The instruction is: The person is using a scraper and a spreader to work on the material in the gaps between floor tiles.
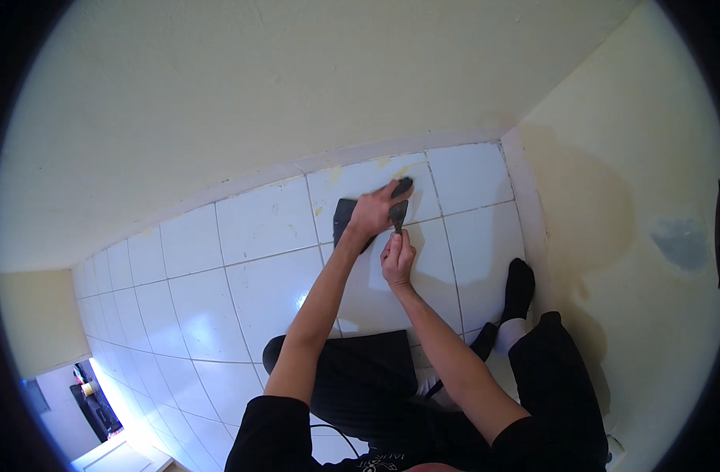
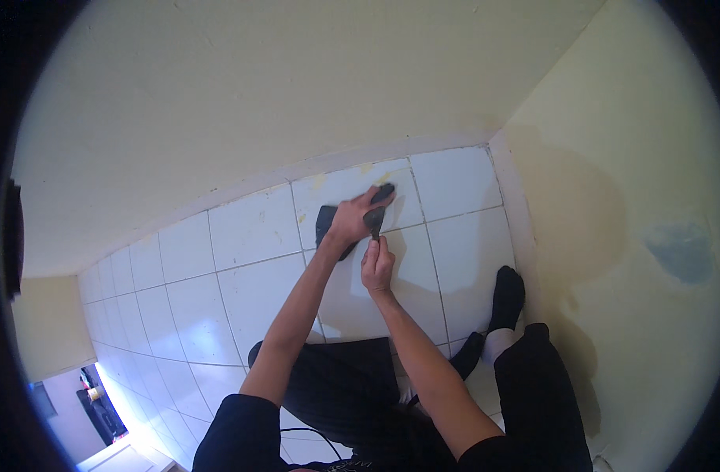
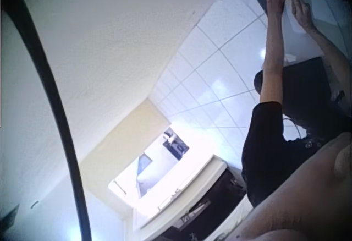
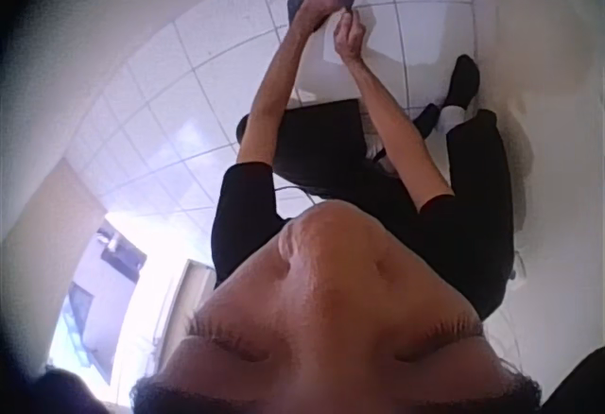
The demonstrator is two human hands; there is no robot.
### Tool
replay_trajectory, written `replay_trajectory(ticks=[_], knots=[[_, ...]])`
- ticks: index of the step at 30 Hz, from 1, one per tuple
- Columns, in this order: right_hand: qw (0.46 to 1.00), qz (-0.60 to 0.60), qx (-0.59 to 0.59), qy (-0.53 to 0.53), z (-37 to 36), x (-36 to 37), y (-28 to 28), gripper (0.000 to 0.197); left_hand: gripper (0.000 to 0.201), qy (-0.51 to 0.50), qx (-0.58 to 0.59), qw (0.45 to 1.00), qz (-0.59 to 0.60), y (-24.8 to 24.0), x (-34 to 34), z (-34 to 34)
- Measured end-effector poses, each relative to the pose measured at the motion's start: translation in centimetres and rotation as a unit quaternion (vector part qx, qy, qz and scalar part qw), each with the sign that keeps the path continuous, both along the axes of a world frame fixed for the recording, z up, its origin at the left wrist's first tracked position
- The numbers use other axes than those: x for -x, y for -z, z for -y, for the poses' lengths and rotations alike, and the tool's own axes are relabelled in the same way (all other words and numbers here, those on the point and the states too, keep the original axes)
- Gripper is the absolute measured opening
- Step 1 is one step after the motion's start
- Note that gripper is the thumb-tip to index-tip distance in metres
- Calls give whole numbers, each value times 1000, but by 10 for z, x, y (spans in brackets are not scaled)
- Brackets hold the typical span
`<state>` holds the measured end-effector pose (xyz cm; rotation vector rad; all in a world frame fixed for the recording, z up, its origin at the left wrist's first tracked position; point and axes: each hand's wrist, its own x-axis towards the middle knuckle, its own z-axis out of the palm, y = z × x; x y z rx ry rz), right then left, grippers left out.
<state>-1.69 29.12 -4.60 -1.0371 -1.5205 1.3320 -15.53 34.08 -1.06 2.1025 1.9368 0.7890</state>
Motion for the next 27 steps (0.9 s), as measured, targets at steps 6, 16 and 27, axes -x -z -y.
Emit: replay_trajectory(ticks=[6,16,27], knots=[[999,19,37,1,-2,2,-2,27,50,-171,-11,985,-23,3,8,-26],[990,98,-95,-39,-5,3,-8,13,45,-408,60,910,-35,-4,62,77],[983,149,-99,-37,1,11,-9,26,49,-380,95,920,-30,-6,62,119]])
